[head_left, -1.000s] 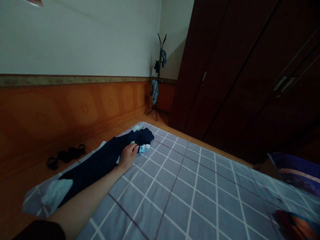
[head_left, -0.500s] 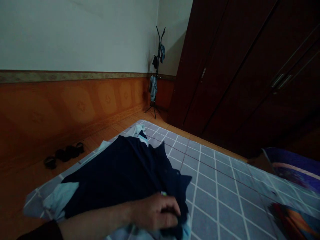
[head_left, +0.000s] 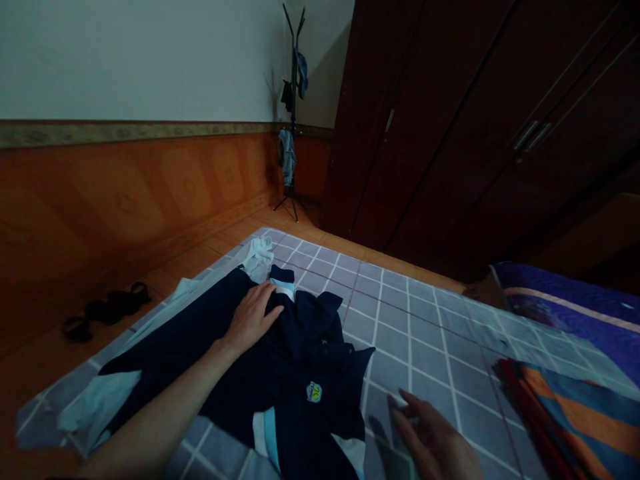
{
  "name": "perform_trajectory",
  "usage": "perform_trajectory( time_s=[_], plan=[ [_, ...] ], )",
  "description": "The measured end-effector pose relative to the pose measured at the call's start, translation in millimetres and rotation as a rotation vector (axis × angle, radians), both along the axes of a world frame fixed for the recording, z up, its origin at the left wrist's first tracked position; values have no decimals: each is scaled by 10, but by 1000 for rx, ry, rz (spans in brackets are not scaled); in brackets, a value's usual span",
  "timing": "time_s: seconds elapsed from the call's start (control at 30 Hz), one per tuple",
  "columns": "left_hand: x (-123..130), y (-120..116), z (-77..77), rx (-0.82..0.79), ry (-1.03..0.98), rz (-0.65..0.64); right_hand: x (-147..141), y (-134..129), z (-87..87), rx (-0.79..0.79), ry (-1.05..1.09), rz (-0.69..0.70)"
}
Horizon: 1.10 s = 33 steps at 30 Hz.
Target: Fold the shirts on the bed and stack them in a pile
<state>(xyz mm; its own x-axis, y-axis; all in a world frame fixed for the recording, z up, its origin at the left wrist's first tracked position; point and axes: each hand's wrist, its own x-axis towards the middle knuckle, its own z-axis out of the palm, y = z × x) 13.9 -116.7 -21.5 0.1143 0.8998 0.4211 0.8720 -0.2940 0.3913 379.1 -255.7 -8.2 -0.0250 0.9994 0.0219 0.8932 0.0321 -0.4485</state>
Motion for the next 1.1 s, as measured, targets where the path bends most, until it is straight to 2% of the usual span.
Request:
perform_trajectory(
  time_s=[0.13,0.23,0.37,0.47,0.57,0.67,0.73,0.77,0.8,0.87,0.9,0.97,1.03,1.1],
  plan=[
    [-16,52,-122,-96,83,-10,-666,342,152,-77,-34,65],
    [-13,65,-101,-119,35,-6,-941,511,213,-115,-115,126],
    [22,62,-20,-162,-114,47,-865,536,246,-156,-120,138],
    [216,110,61,-188,-179,60,-655,369,305,-227,-15,122],
    [730,223,250,-208,-241,-43,-559,71,364,-297,101,124],
    [1562,305,622,-199,-287,-277,-681,-230,392,-287,234,184],
    [2151,291,935,-187,-300,-509,-815,-358,410,-209,333,252],
    [2407,263,1086,-149,-303,-734,-865,-392,425,-157,380,290],
    [2618,227,1220,-96,-284,-884,-888,-410,445,-99,420,318],
    [2870,141,1408,3,-229,-1036,-823,-426,493,25,459,345],
    [2904,96,1453,34,-204,-1055,-731,-439,512,80,454,326],
    [2805,-9,1443,28,-160,-1068,-445,-500,516,181,398,202],
    [2532,-152,1324,-48,-102,-1109,-82,-616,454,273,296,15],
    [2169,-337,1134,-131,2,-1183,277,-751,328,333,156,-154]
  ],
)
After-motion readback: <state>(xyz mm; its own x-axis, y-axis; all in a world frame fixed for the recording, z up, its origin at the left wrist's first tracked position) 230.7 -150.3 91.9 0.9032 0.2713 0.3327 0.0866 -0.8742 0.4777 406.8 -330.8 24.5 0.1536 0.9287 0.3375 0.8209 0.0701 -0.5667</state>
